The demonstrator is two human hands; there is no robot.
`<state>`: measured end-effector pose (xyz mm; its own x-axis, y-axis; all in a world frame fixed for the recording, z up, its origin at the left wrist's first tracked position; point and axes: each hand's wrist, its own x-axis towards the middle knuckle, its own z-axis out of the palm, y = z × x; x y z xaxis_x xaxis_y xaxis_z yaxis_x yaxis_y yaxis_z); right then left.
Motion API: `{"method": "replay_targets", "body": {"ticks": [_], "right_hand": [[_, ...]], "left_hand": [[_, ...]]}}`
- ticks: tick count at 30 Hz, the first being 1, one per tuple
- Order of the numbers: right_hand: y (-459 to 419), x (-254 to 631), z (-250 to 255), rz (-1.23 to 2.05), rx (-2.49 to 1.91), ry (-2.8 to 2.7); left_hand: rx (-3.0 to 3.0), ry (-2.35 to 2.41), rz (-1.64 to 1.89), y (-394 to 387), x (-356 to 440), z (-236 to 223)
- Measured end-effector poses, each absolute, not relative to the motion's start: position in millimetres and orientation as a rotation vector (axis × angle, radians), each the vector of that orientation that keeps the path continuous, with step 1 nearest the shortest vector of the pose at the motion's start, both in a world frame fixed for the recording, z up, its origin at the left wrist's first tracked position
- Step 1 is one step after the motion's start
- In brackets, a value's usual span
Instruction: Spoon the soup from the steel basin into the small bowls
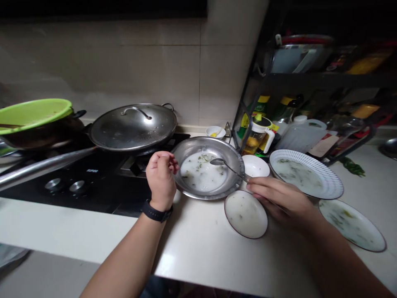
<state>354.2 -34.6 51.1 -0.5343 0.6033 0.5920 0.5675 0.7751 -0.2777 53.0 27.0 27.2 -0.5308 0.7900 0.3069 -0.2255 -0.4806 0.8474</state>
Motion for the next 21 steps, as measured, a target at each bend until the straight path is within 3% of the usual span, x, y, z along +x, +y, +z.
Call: {"method": "replay_targets", "body": {"ticks": [8, 21], "right_hand": [[-40.3, 378.9, 62.7, 0.490, -0.930, -1.092], [-53.9, 407.2, 69.3, 0.891, -1.077, -1.489]], "left_hand": [[0.938, 1.031, 2.069, 28.7, 52.1, 26.1], [0.977, 1.082, 2.065, 31.7, 51.4, 21.7]]}}
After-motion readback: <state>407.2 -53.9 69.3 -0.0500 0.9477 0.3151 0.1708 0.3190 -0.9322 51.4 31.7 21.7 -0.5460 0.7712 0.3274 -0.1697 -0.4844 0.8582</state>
